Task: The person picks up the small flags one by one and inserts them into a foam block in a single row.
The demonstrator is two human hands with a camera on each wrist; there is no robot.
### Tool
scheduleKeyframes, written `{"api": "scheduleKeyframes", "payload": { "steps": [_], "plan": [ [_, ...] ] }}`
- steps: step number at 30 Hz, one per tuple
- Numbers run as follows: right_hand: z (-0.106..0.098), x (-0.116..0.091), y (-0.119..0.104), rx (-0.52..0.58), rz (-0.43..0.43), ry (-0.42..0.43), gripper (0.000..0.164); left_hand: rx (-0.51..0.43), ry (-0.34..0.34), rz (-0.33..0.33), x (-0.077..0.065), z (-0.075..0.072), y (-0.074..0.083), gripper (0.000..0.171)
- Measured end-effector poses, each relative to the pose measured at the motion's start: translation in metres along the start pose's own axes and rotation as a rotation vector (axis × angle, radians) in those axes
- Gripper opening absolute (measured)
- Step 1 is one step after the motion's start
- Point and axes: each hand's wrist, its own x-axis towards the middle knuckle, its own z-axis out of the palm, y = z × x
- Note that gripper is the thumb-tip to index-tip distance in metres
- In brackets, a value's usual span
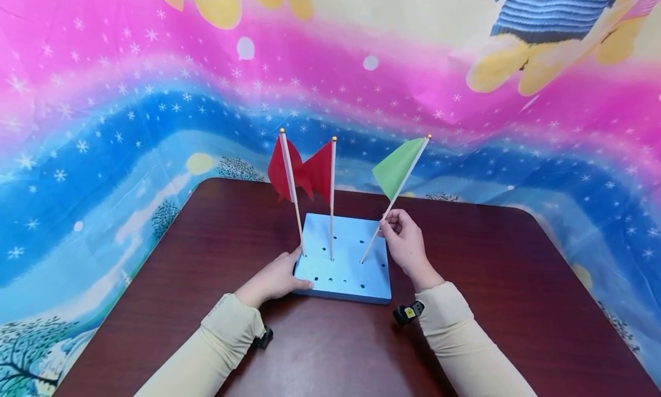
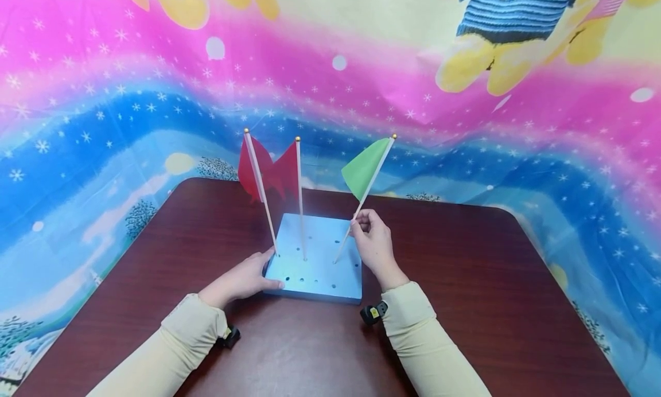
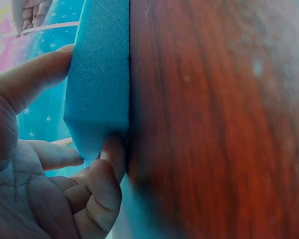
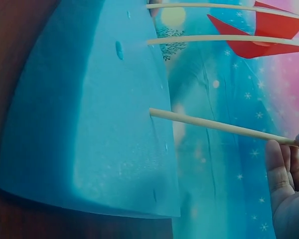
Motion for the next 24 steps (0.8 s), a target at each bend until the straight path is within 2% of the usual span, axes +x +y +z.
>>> {"api": "scheduleKeyframes", "payload": {
  "steps": [16,24],
  "plan": [
    [0.0048,-0.0056,0.0001,-0.142,-0.156,-0.036,0.009,-0.008,0.005,-0.025,0.0018,0.0013,-0.0014,0.101],
    [0.0098,-0.0092,0.0015,-0.169,-0.241,-0.054,0.008,-0.017,0.005,-0.02,0.0013,0.0026,-0.0018,0.101]
  ]
}}
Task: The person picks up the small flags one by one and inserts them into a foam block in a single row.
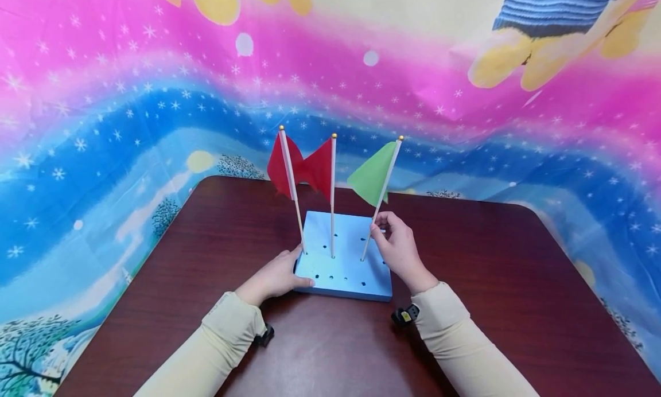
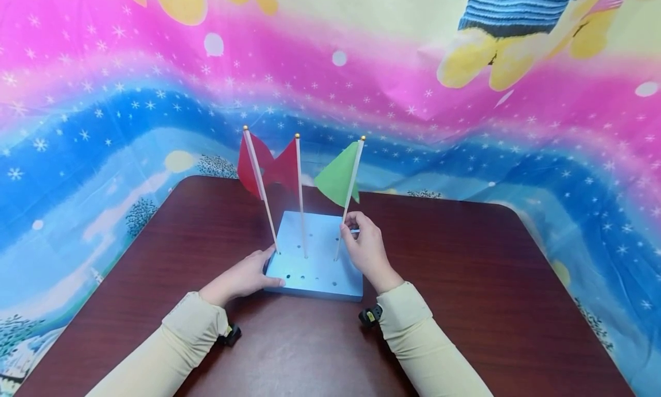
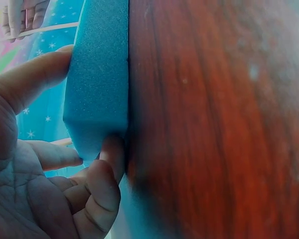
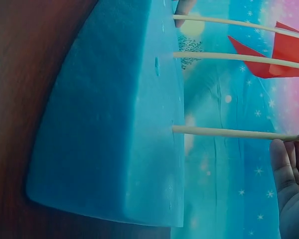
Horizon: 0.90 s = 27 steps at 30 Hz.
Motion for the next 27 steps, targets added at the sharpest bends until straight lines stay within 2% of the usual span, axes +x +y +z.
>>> {"api": "scheduleKeyframes", "payload": {
  "steps": [16,27],
  "plan": [
    [0.006,-0.006,0.003,-0.049,-0.006,-0.03,0.009,0.01,0.0,0.006,0.001,0.002,-0.003,0.1],
    [0.008,-0.01,0.003,-0.055,-0.06,-0.02,0.007,0.006,0.008,0.013,0.002,0.002,-0.003,0.101]
  ]
}}
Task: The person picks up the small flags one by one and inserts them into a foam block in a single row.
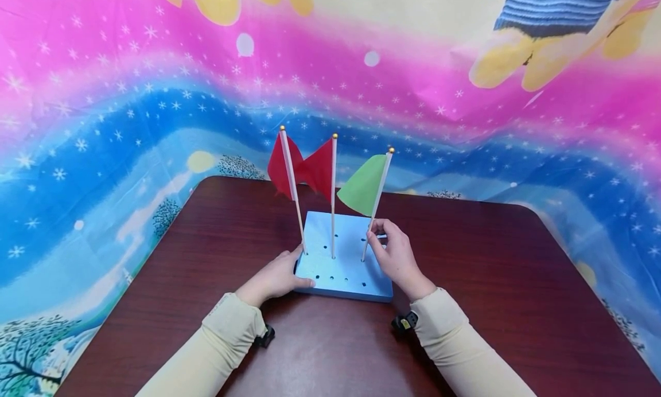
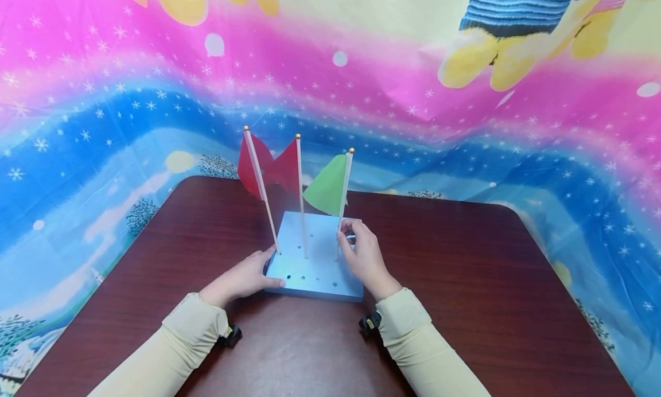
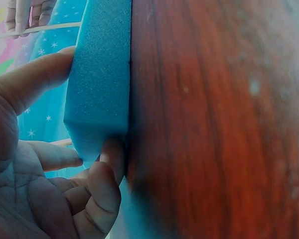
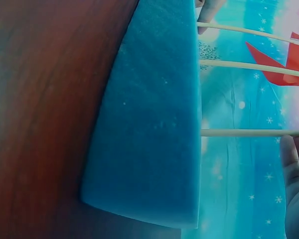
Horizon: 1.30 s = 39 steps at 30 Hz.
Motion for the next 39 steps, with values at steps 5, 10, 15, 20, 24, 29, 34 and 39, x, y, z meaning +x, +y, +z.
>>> {"api": "scheduleKeyframes", "payload": {
  "steps": [5,10,15,20,24,29,34,39],
  "plan": [
    [-0.001,0.001,0.001,0.005,-0.018,-0.003,0.008,-0.007,0.005,0.007,0.0,-0.002,0.002,0.101],
    [-0.003,0.0,0.003,0.036,0.004,0.007,0.006,-0.004,0.001,0.006,-0.002,-0.001,0.002,0.101],
    [-0.004,-0.002,0.004,0.069,0.01,0.009,0.013,-0.004,0.003,0.007,-0.003,0.0,0.002,0.101],
    [-0.006,-0.003,0.006,0.082,0.022,0.0,0.022,-0.007,0.008,0.007,-0.003,0.0,0.002,0.102],
    [-0.007,-0.004,0.008,0.073,0.043,-0.01,0.026,-0.006,0.01,0.005,-0.003,-0.001,0.003,0.101],
    [-0.009,-0.007,0.01,0.061,0.074,-0.024,0.027,0.0,0.006,0.004,-0.003,-0.001,0.001,0.1],
    [-0.014,-0.009,0.012,0.031,0.104,-0.04,0.027,-0.001,0.005,0.007,-0.004,-0.001,0.003,0.1],
    [-0.019,-0.012,0.017,0.016,0.141,-0.056,0.028,-0.003,-0.001,0.002,-0.003,-0.001,0.005,0.099]
  ]
}}
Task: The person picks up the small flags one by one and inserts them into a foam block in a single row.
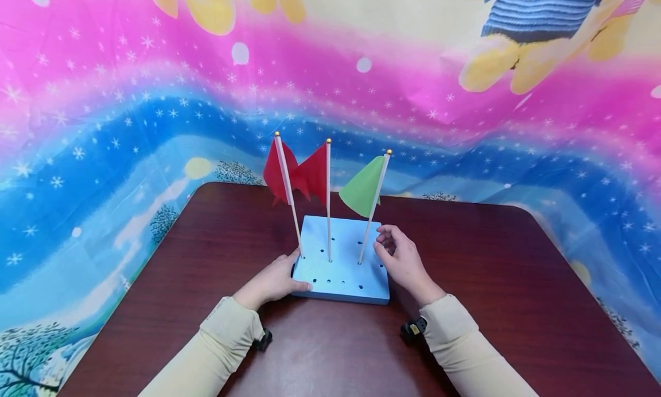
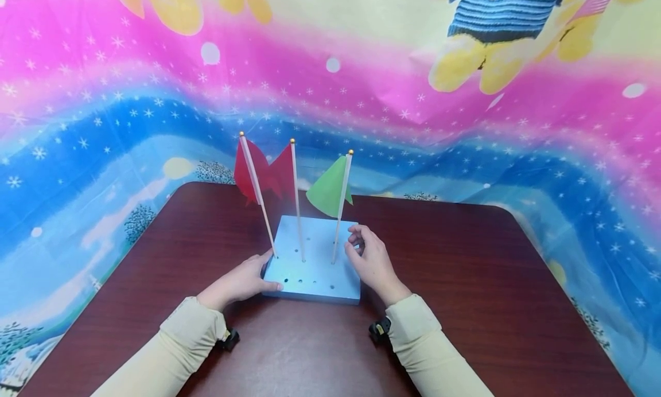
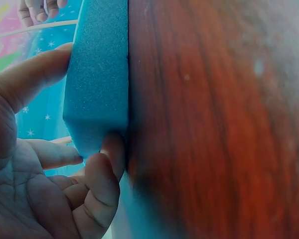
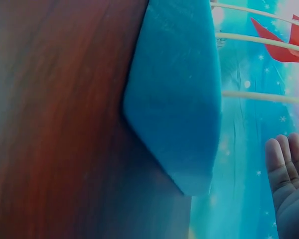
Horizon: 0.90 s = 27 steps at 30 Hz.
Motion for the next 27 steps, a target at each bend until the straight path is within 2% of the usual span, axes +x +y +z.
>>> {"api": "scheduleKeyframes", "payload": {
  "steps": [15,20,27],
  "plan": [
    [-0.008,-0.001,0.01,-0.048,0.044,-0.045,0.027,0.023,0.005,0.025,0.009,-0.002,-0.004,0.101],
    [-0.016,0.001,0.012,-0.064,0.037,-0.062,0.028,0.023,0.008,0.032,0.011,-0.002,-0.007,0.1],
    [-0.032,-0.002,0.023,-0.107,0.019,-0.076,0.028,-0.003,0.033,0.044,0.008,-0.001,-0.012,0.1]
  ]
}}
